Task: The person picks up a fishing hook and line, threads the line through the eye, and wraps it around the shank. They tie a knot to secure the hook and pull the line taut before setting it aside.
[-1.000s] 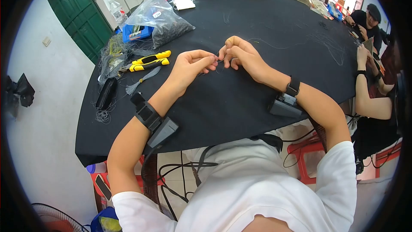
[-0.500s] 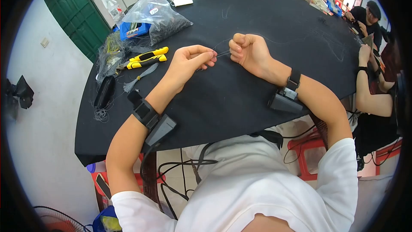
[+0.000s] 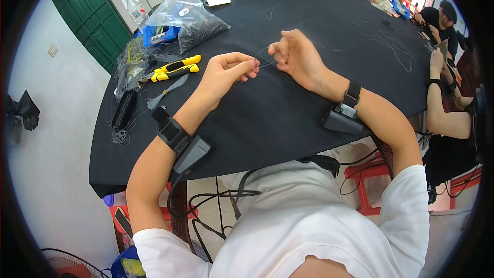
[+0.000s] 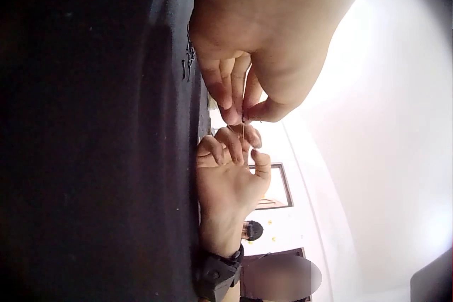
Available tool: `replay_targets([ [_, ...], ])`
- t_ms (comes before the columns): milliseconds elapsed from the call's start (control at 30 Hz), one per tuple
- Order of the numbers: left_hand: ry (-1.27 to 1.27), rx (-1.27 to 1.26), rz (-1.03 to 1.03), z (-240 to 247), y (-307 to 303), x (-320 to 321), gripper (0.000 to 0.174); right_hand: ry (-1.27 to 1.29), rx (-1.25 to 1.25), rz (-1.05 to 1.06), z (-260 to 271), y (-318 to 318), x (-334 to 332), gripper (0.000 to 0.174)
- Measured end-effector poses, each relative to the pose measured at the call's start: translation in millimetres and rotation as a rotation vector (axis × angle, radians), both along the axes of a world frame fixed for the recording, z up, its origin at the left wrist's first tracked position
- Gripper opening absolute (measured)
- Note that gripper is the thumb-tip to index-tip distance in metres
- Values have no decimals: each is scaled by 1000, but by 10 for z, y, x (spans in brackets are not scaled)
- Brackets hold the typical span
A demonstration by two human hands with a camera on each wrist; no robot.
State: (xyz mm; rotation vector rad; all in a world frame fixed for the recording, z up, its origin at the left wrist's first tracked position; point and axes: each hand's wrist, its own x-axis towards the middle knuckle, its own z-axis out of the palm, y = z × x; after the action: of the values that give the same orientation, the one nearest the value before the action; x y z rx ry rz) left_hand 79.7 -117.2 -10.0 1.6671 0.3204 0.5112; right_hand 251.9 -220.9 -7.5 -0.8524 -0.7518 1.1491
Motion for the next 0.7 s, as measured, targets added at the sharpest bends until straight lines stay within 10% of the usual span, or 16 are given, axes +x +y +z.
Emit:
replay_targets([
  [700,-53,-14,-49,-2,8,1,17,-729,160,-29,-94,53,-47,25],
])
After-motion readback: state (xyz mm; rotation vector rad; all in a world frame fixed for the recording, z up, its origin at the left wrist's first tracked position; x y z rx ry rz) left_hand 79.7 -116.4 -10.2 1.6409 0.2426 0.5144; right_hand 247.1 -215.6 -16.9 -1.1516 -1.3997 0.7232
